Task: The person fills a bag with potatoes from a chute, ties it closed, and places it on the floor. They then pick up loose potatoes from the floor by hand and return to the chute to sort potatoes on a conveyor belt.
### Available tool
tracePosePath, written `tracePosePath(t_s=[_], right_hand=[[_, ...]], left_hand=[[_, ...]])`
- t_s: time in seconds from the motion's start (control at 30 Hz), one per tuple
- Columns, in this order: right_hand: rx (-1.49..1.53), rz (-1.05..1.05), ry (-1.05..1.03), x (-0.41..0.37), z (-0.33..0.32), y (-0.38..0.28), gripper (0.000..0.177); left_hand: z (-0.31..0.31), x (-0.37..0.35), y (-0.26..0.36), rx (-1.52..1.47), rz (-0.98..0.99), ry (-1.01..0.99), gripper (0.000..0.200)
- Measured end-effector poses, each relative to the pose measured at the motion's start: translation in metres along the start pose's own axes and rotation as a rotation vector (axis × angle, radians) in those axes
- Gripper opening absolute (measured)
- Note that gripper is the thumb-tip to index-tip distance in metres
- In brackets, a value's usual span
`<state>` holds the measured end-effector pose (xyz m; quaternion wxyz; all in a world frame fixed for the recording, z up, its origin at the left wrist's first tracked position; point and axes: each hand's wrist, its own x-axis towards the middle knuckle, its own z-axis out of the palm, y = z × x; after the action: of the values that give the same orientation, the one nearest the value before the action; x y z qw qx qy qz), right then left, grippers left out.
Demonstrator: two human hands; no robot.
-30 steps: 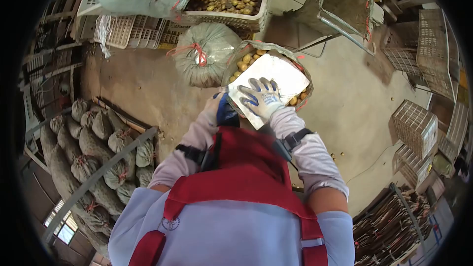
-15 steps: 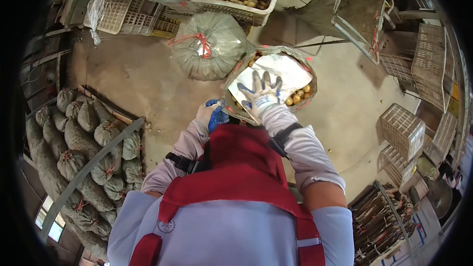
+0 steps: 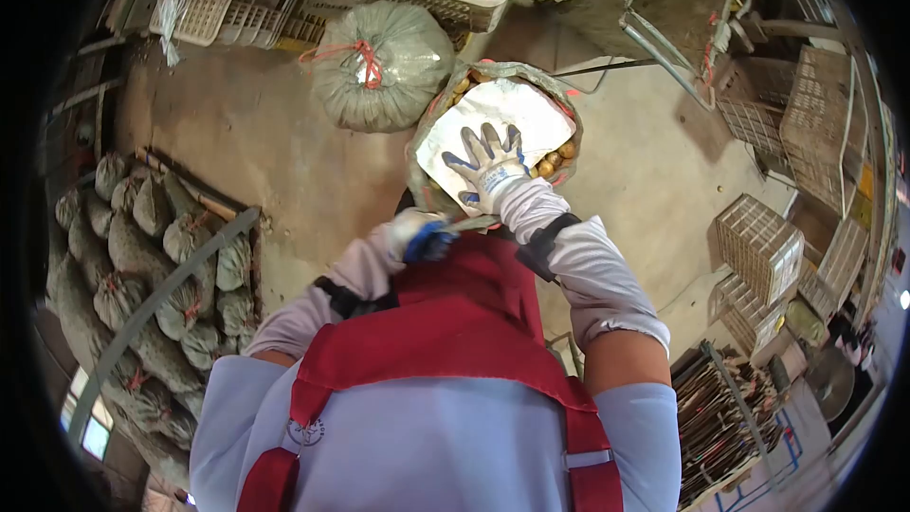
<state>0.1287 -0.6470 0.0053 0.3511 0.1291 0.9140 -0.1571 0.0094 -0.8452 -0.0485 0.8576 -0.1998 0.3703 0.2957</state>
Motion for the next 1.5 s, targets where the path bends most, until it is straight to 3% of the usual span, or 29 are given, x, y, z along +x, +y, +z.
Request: tracePosePath(t_s=[0.03,0.17,0.23,0.27,0.3,0.33,0.43,0.5,0.53,0.6,0.63,0.7,0.77,0.83,0.87,0.9,0.93,0.97,1.03,1.1,1.17,1.27,1.33,1.37,1.43,1.5], right_hand=[[0.002,-0.026,-0.001,0.001,0.005,-0.003,0.071],[0.026,0.032,0.096,0.006,0.009,-0.012,0.074],[0.081,-0.018,0.027,0.0,-0.002,-0.002,0.067],[0.207,-0.04,0.09,-0.003,0.01,0.006,0.063],[0.273,-0.09,0.372,-0.022,0.005,0.016,0.054],[0.375,-0.106,0.512,-0.039,-0.004,0.033,0.053],[0.598,-0.052,0.928,-0.058,0.003,0.116,0.051],[1.002,0.315,0.794,-0.052,0.016,0.16,0.048],[1.005,0.29,0.791,-0.04,0.024,0.176,0.048],[0.597,0.166,0.628,-0.012,0.025,0.184,0.039],[0.601,0.134,0.623,-0.005,0.018,0.186,0.039],[0.33,0.369,-0.05,-0.005,-0.044,0.172,0.035],[0.53,0.35,0.022,-0.028,-0.062,0.187,0.038],[1.131,0.306,0.158,-0.054,-0.048,0.21,0.03],[1.119,0.305,0.156,-0.055,-0.034,0.215,0.03],[1.381,0.202,0.246,-0.054,-0.013,0.221,0.026],[1.633,0.087,0.345,-0.058,-0.005,0.228,0.022],[1.796,0.118,0.543,-0.062,-0.013,0.205,0.022],[2.093,-0.154,0.673,-0.048,0.004,0.203,0.018],[2.391,-0.442,0.623,-0.029,0.016,0.195,0.013],[2.511,-0.143,0.701,-0.001,0.042,0.204,0.011],[2.592,-0.22,0.547,-0.026,-0.002,0.169,0.019],[2.528,-0.465,0.378,-0.059,-0.007,0.157,0.046],[2.529,-0.466,0.38,-0.069,-0.009,0.151,0.046],[2.169,0.024,0.226,-0.086,-0.009,0.144,0.056],[1.759,0.195,0.056,-0.079,-0.007,0.146,0.072]], left_hand=[[-0.007,-0.011,-0.003,-0.111,-0.005,-0.155,0.032],[0.027,-0.019,-0.005,-0.285,0.073,0.039,0.025],[0.058,-0.011,0.007,-0.268,0.18,0.048,0.028],[0.046,0.001,0.003,0.124,0.337,0.214,0.027],[0.062,-0.007,0.009,0.514,0.488,0.386,0.027],[0.078,-0.019,0.011,0.22,0.436,0.492,0.024],[0.041,-0.028,-0.006,0.158,0.386,0.436,0.019],[0.038,-0.03,-0.016,0.143,0.455,0.461,0.018],[0.037,-0.034,-0.019,0.136,0.533,0.492,0.017],[0.043,-0.034,-0.018,0.169,0.589,0.53,0.016],[0.047,-0.032,-0.02,0.214,0.619,0.547,0.016],[0.051,-0.033,-0.028,0.27,0.689,0.659,0.013],[0.052,-0.035,-0.035,0.425,0.809,0.835,0.021],[0.049,-0.038,-0.042,0.459,0.867,0.929,0.024],[0.048,-0.036,-0.043,0.211,0.96,0.884,0.022],[0.05,-0.031,-0.043,-0.038,1.042,0.817,0.02],[0.054,-0.029,-0.04,-0.049,1.051,0.794,0.02],[0.059,-0.029,-0.038,-0.247,1.123,0.514,0.023],[0.066,-0.028,-0.037,-0.622,1.19,-0.068,0.03],[0.069,-0.026,-0.031,-0.592,1.228,-0.085,0.039],[0.081,-0.046,-0.016,-0.23,1.131,0.105,0.038],[0.102,-0.054,0.01,-0.021,0.952,-0.084,0.028],[0.12,-0.059,0.007,-0.025,0.84,-0.034,0.022],[0.13,-0.076,0.011,-0.081,0.735,0.029,0.022],[0.117,-0.08,0.005,-0.111,0.739,0.034,0.023],[0.096,-0.082,-0.003,-0.14,0.787,0.063,0.025]])
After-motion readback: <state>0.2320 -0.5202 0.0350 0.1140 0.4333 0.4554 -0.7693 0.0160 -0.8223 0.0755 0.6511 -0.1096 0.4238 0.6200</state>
